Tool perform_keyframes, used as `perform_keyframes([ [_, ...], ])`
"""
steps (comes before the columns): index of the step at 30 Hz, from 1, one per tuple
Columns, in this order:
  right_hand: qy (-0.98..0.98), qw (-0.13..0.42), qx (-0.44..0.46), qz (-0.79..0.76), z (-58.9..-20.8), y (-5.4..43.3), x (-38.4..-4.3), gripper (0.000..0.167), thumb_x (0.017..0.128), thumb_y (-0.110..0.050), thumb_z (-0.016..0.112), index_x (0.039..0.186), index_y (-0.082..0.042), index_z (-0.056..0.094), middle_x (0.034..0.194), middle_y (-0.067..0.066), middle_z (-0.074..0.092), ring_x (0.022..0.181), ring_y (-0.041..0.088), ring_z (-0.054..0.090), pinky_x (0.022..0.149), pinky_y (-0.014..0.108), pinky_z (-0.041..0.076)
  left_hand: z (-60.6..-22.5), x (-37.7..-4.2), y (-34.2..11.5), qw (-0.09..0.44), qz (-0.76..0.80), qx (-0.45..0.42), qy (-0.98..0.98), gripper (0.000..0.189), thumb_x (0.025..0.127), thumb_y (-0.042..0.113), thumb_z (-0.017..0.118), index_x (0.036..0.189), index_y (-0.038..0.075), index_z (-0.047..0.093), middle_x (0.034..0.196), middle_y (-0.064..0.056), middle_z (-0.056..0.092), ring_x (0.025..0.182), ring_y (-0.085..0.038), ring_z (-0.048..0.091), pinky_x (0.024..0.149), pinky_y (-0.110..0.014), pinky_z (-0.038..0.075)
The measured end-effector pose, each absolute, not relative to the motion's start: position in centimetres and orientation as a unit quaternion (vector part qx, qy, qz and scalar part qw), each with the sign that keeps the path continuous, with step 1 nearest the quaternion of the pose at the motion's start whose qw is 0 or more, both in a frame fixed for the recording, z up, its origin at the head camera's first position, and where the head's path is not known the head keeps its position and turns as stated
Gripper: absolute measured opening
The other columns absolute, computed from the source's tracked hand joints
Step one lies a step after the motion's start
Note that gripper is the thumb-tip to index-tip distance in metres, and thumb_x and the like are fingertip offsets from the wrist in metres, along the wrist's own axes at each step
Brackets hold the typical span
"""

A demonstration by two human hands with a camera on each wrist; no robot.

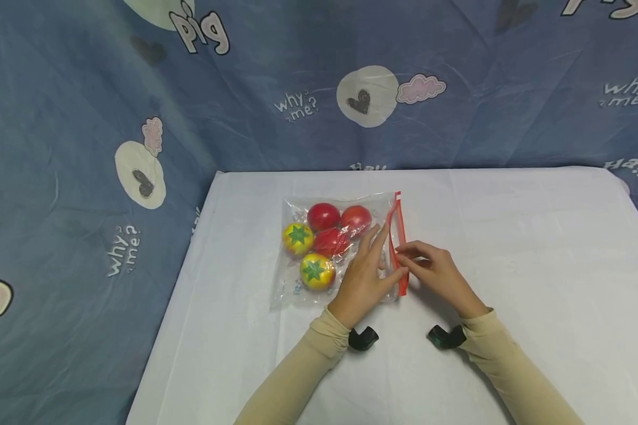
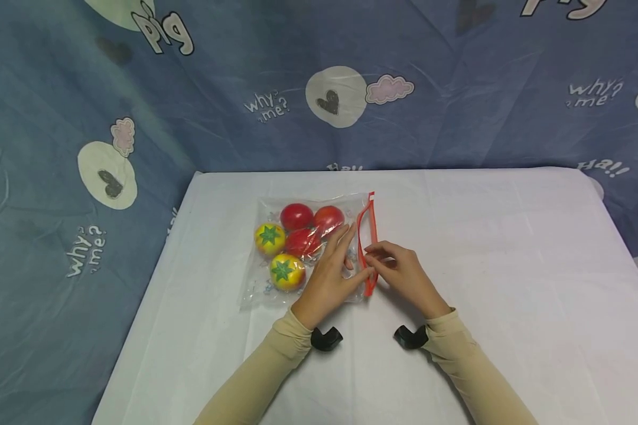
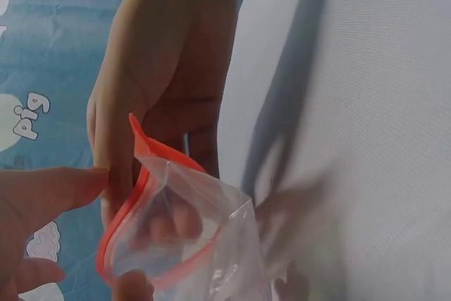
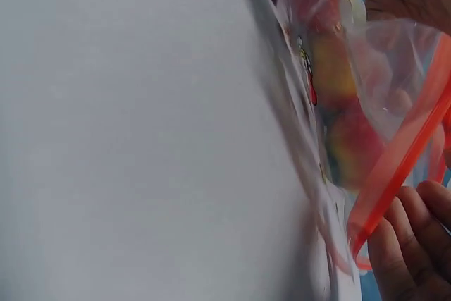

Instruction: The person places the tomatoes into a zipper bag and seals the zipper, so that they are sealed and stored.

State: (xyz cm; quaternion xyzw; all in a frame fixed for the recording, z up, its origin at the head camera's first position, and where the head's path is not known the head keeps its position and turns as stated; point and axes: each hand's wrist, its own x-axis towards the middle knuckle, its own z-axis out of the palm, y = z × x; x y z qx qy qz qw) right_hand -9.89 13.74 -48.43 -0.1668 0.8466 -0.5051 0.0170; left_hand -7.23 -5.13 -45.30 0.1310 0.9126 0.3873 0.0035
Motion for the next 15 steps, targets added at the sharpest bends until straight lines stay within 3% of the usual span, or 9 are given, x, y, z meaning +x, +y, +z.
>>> perform_keyframes([
  [3,0.841,0.012,-0.164,-0.515,-48.5,14.1,-9.2,0.02,0.095,-0.006,0.073,0.114,0.0,0.074,0.106,0.016,0.078,0.092,0.001,0.07,0.084,0.028,0.063,-45.2,-7.2,-5.2,0.0,0.384,0.13,0.914,0.088,0.094,0.044,0.074,0.165,0.025,0.027,0.168,-0.006,0.032,0.092,-0.014,0.063,0.089,-0.039,0.06],
  [8,0.835,0.018,-0.152,-0.529,-48.6,14.5,-8.1,0.019,0.092,-0.008,0.077,0.109,-0.002,0.074,0.097,0.012,0.078,0.084,0.0,0.07,0.078,0.017,0.06,-45.0,-7.4,-5.5,-0.016,0.382,0.139,0.913,0.08,0.095,0.042,0.074,0.161,0.02,0.036,0.161,-0.005,0.044,0.091,-0.015,0.062,0.076,-0.022,0.056],
  [15,0.827,0.022,-0.132,-0.546,-48.8,14.5,-6.9,0.019,0.084,-0.013,0.085,0.097,-0.006,0.073,0.082,0.004,0.072,0.074,0.003,0.067,0.071,0.017,0.058,-44.8,-7.8,-5.9,-0.02,0.371,0.14,0.918,0.057,0.096,0.03,0.074,0.148,0.016,0.056,0.127,-0.006,0.066,0.082,-0.012,0.059,0.068,-0.017,0.048],
])
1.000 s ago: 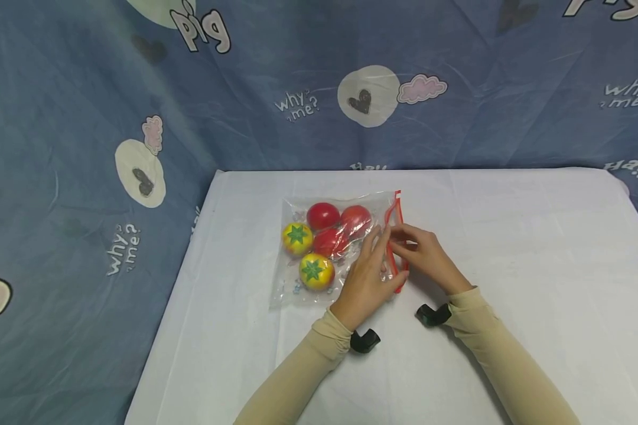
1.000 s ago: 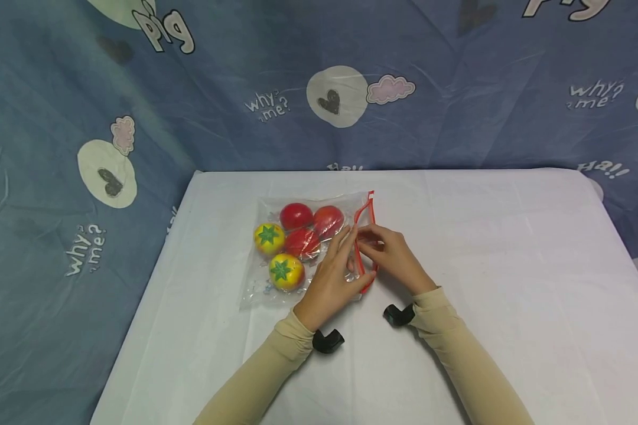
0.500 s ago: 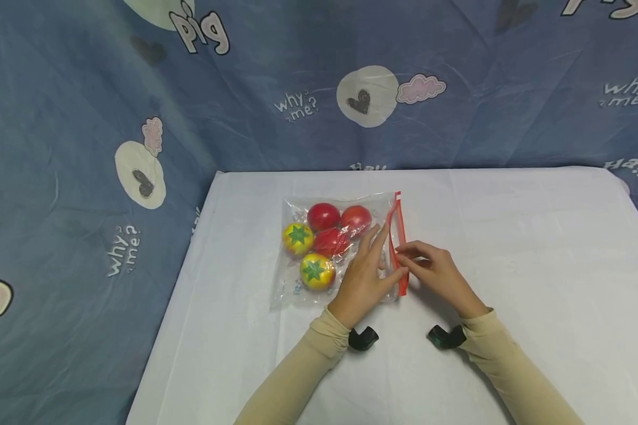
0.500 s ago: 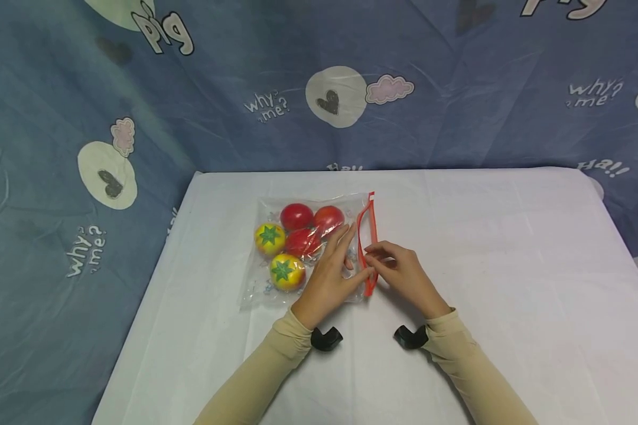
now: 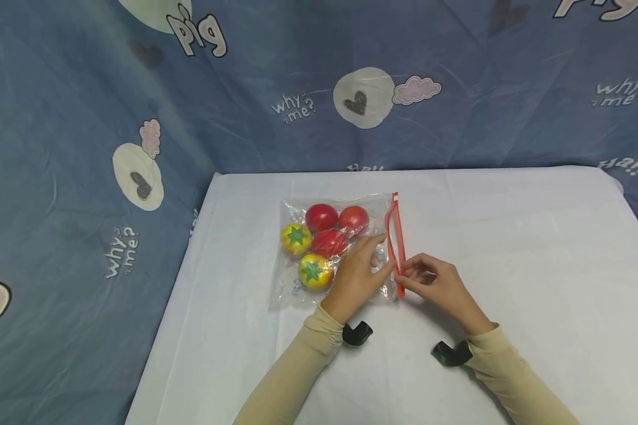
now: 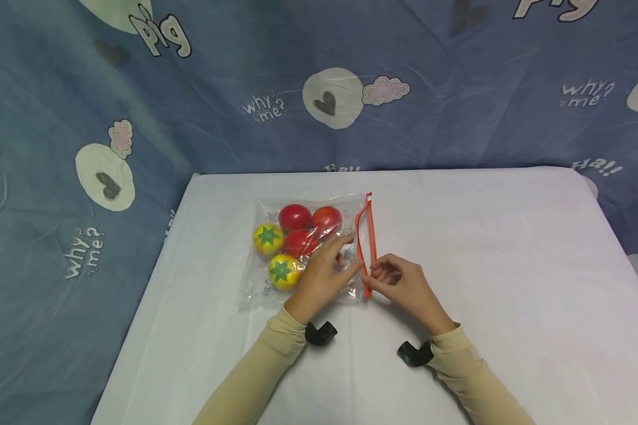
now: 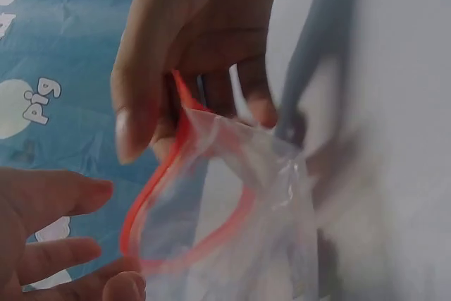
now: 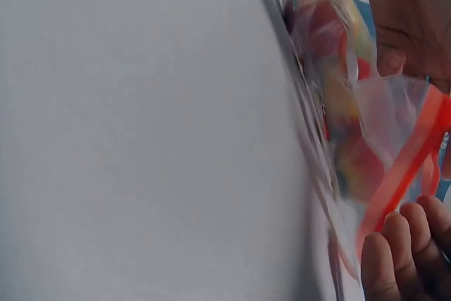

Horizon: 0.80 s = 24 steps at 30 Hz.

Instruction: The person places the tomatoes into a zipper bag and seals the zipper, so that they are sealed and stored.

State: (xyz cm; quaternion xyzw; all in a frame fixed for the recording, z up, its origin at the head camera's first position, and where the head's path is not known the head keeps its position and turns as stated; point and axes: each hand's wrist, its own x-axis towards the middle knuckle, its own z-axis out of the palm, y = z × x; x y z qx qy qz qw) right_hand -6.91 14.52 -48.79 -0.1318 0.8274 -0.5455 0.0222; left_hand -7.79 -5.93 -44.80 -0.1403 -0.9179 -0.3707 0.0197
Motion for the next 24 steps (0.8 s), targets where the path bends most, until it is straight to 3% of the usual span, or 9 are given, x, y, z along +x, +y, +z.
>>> perform_keyframes([
  [3,0.831,0.028,-0.121,-0.543,-48.9,14.6,-6.5,0.02,0.083,-0.014,0.087,0.091,-0.006,0.07,0.078,0.002,0.067,0.068,0.003,0.064,0.067,0.018,0.056,-44.8,-8.0,-6.2,0.026,-0.376,-0.138,-0.916,0.05,0.095,0.025,0.075,0.142,0.014,0.062,0.117,-0.005,0.07,0.076,-0.011,0.058,0.062,-0.016,0.045],
  [7,0.834,0.051,-0.107,-0.54,-49.0,14.6,-5.9,0.022,0.083,-0.017,0.087,0.086,-0.008,0.067,0.074,-0.001,0.063,0.065,0.004,0.06,0.063,0.018,0.052,-44.5,-8.4,-6.7,0.042,-0.389,-0.133,-0.911,0.045,0.093,0.02,0.076,0.136,0.011,0.065,0.116,-0.003,0.073,0.073,-0.012,0.057,0.059,-0.016,0.043],
  [12,0.828,0.099,-0.093,-0.545,-49.2,14.7,-5.4,0.023,0.085,-0.02,0.085,0.084,-0.007,0.066,0.069,-0.001,0.064,0.061,0.004,0.059,0.057,0.02,0.049,-44.2,-8.9,-7.3,0.043,-0.405,-0.122,-0.905,0.042,0.094,0.02,0.075,0.134,0.01,0.066,0.114,-0.005,0.073,0.076,-0.017,0.059,0.061,-0.018,0.044],
  [18,0.809,0.18,-0.085,-0.552,-49.3,14.9,-5.4,0.025,0.09,-0.024,0.079,0.085,-0.002,0.069,0.071,0.008,0.071,0.059,0.008,0.062,0.056,0.025,0.054,-43.9,-9.6,-7.7,0.053,-0.412,-0.112,-0.903,0.041,0.093,0.019,0.076,0.132,0.007,0.067,0.11,-0.009,0.074,0.079,-0.019,0.06,0.067,-0.022,0.045],
  [24,0.8,0.206,-0.086,-0.557,-49.4,15.0,-5.6,0.026,0.093,-0.024,0.077,0.087,0.001,0.075,0.072,0.01,0.074,0.062,0.008,0.067,0.058,0.025,0.056,-43.6,-10.5,-7.8,0.075,-0.395,-0.129,-0.906,0.036,0.092,0.016,0.076,0.126,0.006,0.069,0.101,-0.01,0.074,0.075,-0.017,0.059,0.067,-0.024,0.048],
])
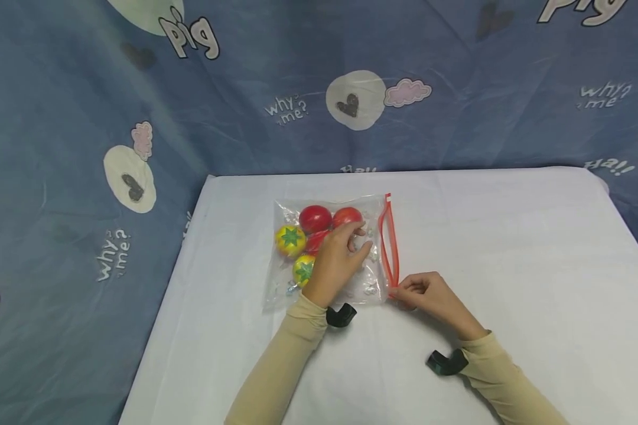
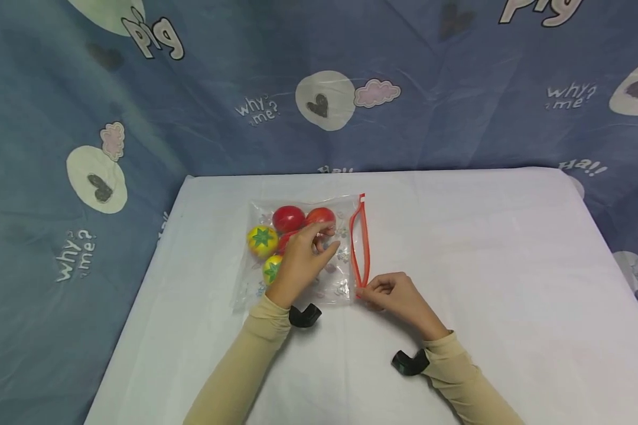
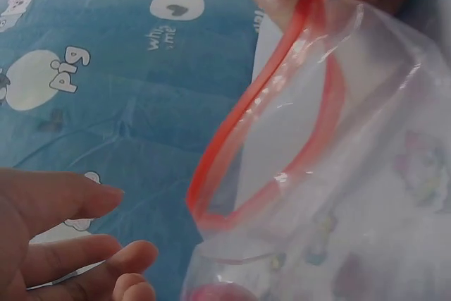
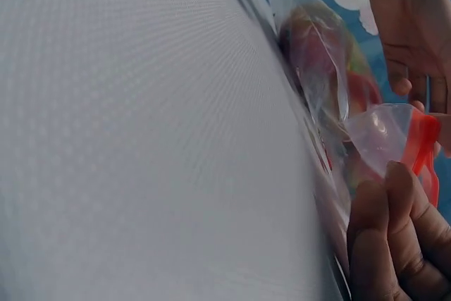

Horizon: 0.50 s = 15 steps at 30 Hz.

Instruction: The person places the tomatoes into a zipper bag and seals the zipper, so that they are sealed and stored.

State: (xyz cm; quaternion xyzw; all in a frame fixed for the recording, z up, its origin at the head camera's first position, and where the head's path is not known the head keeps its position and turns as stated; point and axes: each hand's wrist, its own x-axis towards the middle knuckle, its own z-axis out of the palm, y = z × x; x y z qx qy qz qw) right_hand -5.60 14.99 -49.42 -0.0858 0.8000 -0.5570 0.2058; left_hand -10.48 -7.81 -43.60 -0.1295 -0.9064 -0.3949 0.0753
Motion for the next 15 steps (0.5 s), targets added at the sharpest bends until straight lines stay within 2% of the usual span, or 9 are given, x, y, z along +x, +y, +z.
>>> perform_keyframes([
  [6,0.794,0.212,-0.093,-0.562,-49.6,15.1,-5.7,0.026,0.093,-0.023,0.075,0.089,0.002,0.077,0.075,0.014,0.076,0.065,0.009,0.07,0.061,0.025,0.057,-42.7,-12.2,-7.4,0.071,-0.375,-0.15,-0.912,0.039,0.093,0.015,0.075,0.129,0.004,0.068,0.105,-0.012,0.076,0.075,-0.016,0.058,0.071,-0.029,0.051],
  [15,0.794,0.222,-0.1,-0.557,-49.5,15.4,-5.8,0.027,0.095,-0.026,0.074,0.091,0.0,0.078,0.08,0.013,0.078,0.07,0.011,0.073,0.064,0.026,0.058,-41.1,-16.1,-6.7,0.032,-0.333,-0.158,-0.929,0.039,0.096,0.018,0.072,0.132,0.005,0.067,0.114,-0.01,0.074,0.08,-0.019,0.063,0.078,-0.034,0.054],
])
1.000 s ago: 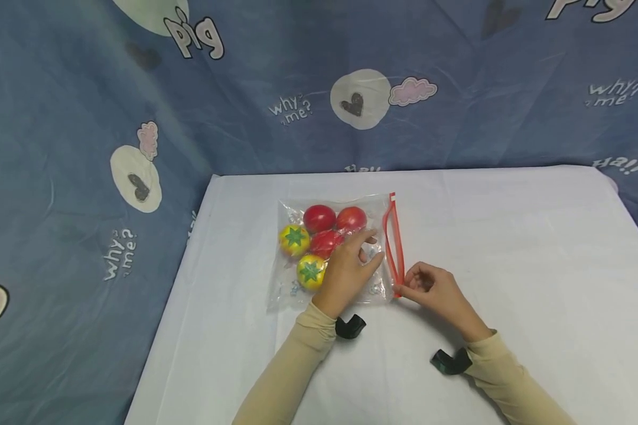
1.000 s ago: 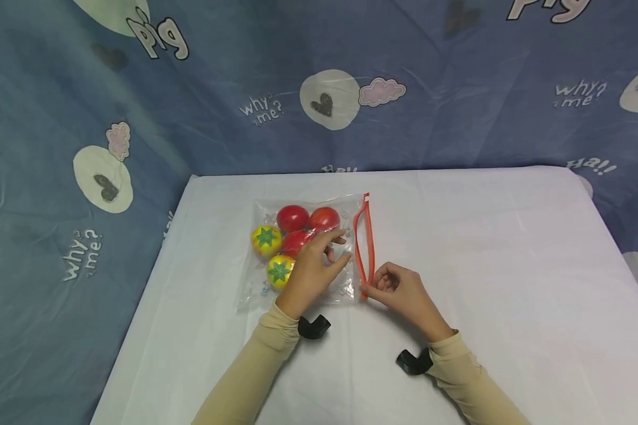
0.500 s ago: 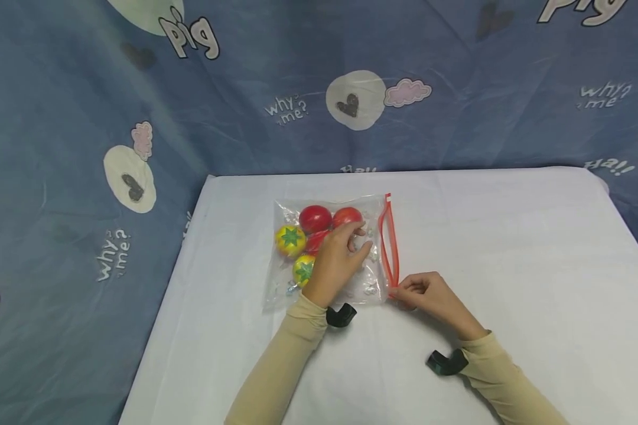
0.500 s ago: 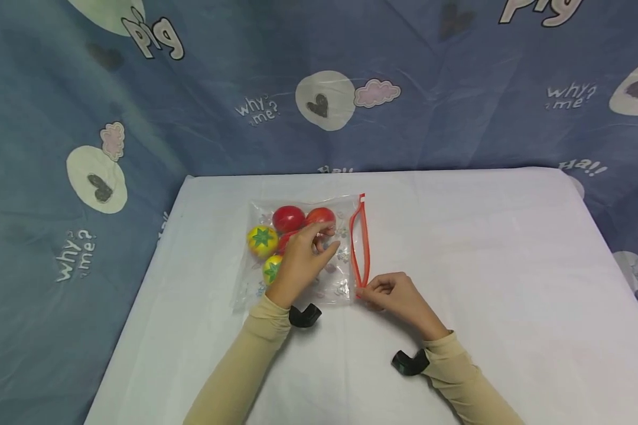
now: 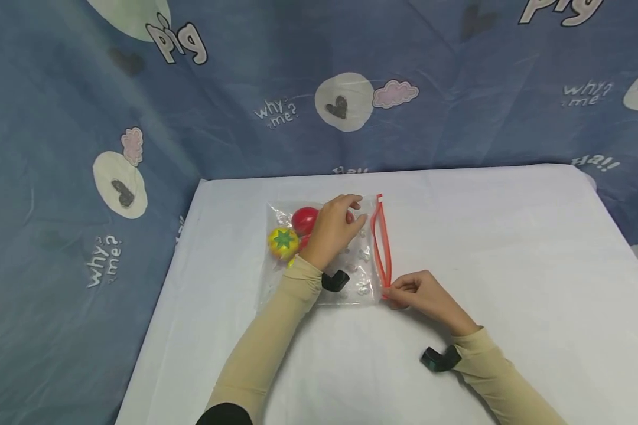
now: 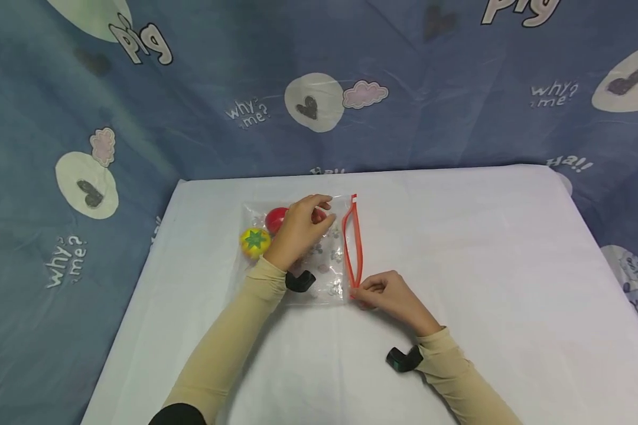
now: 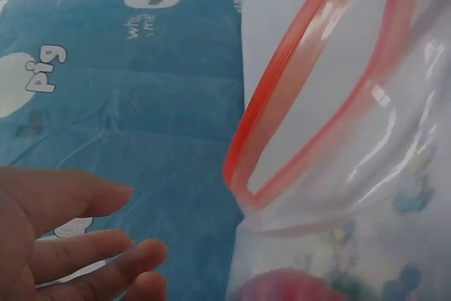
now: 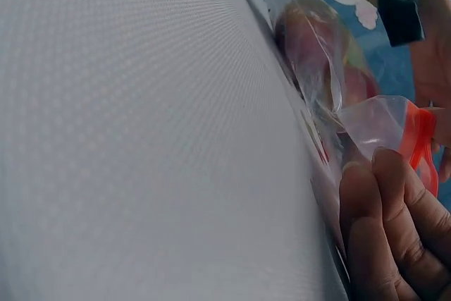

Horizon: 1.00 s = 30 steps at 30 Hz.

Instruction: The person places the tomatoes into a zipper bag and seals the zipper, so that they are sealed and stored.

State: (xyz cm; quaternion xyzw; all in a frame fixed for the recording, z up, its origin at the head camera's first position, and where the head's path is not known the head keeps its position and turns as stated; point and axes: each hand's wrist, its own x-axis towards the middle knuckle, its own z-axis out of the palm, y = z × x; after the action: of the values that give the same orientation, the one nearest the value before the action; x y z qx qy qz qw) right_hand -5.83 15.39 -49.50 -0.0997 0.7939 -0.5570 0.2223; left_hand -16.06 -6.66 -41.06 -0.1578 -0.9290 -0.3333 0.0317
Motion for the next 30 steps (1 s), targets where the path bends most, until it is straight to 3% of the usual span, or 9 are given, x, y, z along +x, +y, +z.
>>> perform_keyframes([
  [9,0.787,0.23,-0.108,-0.563,-49.4,15.5,-6.0,0.026,0.095,-0.025,0.073,0.092,0.001,0.078,0.081,0.015,0.078,0.072,0.014,0.074,0.067,0.027,0.06,-40.9,-19.4,-5.7,-0.037,-0.3,-0.185,-0.935,0.038,0.101,0.02,0.064,0.137,0.007,0.065,0.126,-0.011,0.07,0.107,-0.025,0.069,0.095,-0.04,0.057],
  [19,0.782,0.233,-0.115,-0.567,-49.6,15.6,-6.0,0.026,0.096,-0.024,0.072,0.092,0.001,0.078,0.081,0.016,0.079,0.072,0.013,0.075,0.068,0.027,0.06,-42.1,-22.4,-4.9,-0.096,-0.242,-0.175,-0.949,0.041,0.104,0.015,0.052,0.142,0.005,0.061,0.144,-0.015,0.061,0.137,-0.035,0.054,0.118,-0.048,0.042],
  [30,0.783,0.228,-0.124,-0.566,-49.7,15.5,-6.1,0.024,0.096,-0.022,0.072,0.091,0.0,0.078,0.08,0.016,0.078,0.072,0.011,0.074,0.067,0.025,0.059,-42.8,-23.8,-4.0,-0.159,-0.196,-0.149,-0.956,0.046,0.106,0.024,0.046,0.149,0.009,0.054,0.154,-0.012,0.053,0.142,-0.039,0.044,0.115,-0.056,0.04],
])
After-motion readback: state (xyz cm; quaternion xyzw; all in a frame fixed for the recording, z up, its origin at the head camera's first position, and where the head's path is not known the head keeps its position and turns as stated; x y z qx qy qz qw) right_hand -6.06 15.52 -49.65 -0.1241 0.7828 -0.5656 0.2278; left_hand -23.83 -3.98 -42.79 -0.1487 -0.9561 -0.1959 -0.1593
